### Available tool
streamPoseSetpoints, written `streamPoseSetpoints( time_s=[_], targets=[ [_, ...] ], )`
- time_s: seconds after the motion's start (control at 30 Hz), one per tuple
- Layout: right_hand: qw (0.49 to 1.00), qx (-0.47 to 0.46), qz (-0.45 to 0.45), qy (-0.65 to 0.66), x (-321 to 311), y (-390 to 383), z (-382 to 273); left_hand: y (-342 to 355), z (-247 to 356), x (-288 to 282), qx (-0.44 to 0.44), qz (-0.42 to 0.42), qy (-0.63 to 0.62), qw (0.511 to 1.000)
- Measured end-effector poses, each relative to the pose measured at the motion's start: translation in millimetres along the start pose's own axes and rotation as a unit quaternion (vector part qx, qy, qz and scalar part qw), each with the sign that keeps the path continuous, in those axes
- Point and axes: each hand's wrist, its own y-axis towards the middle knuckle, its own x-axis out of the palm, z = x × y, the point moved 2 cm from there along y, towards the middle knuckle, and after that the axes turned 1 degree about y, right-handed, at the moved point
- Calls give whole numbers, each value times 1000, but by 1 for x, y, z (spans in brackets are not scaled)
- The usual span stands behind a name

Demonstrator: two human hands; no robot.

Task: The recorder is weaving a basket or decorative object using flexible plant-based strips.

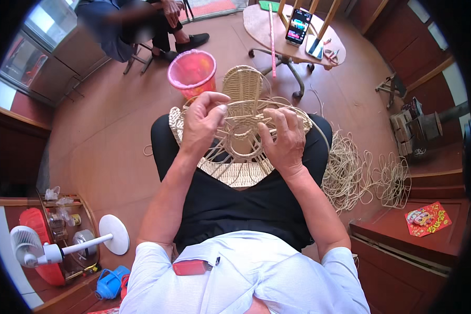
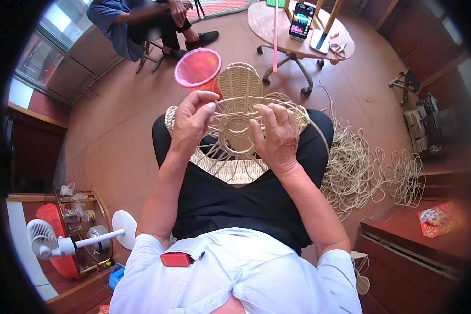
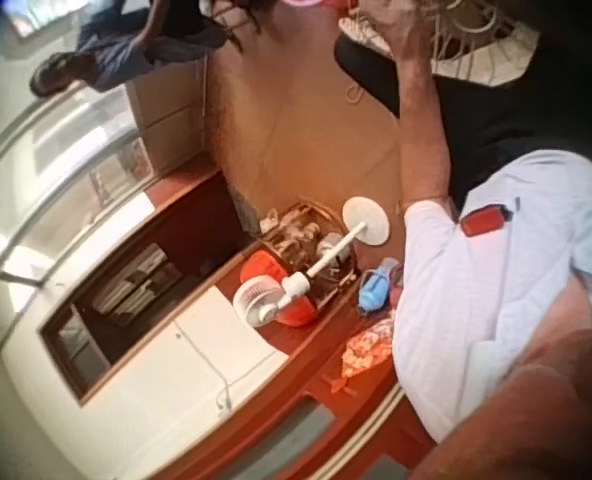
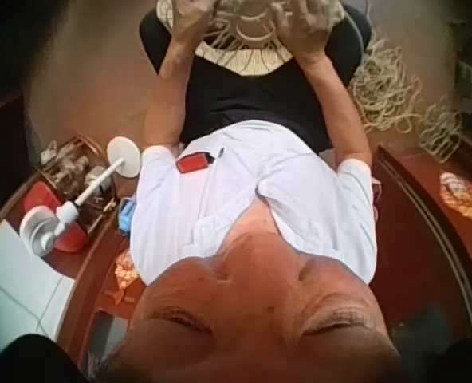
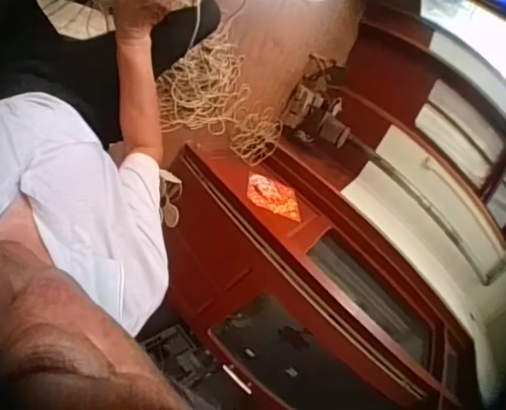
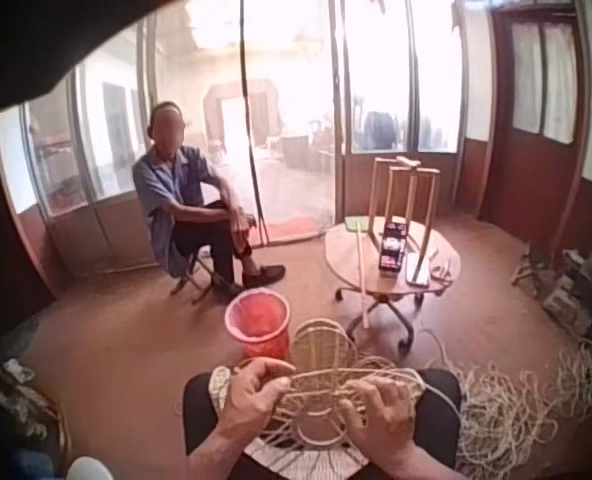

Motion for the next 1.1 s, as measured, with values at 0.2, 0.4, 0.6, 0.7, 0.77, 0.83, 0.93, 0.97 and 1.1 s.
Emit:
streamPoseSetpoints(
  time_s=[0.2, 0.4, 0.6, 0.7, 0.77, 0.83, 0.93, 0.97, 1.1],
  targets=[
    [994, -111, 25, 2, 13, 11, -9, -3, 11, -15, -4, 25, -19, 1000],
    [990, -134, 0, -36, 20, 3, -7, 4, 17, -15, -17, 45, 0, 999],
    [986, -148, -33, -67, 19, 4, -10, 18, 35, -7, 10, 37, 40, 998],
    [984, -154, -42, -73, 17, 4, -14, 41, 47, 8, 47, 19, 32, 998],
    [983, -146, -75, -89, 18, -1, -14, 58, 51, 22, 94, -26, 23, 995],
    [980, -140, -98, -100, 21, -7, -14, 73, 48, 30, 80, -57, 39, 994],
    [976, -117, -145, -113, 28, -14, -12, 90, 32, 47, 93, -99, 104, 985],
    [978, -117, -124, -123, 29, -14, -14, 93, 28, 48, 99, -100, 128, 982],
    [968, -69, -201, -132, 33, -12, -22, 89, 29, 47, 104, -103, 158, 977]
  ],
)
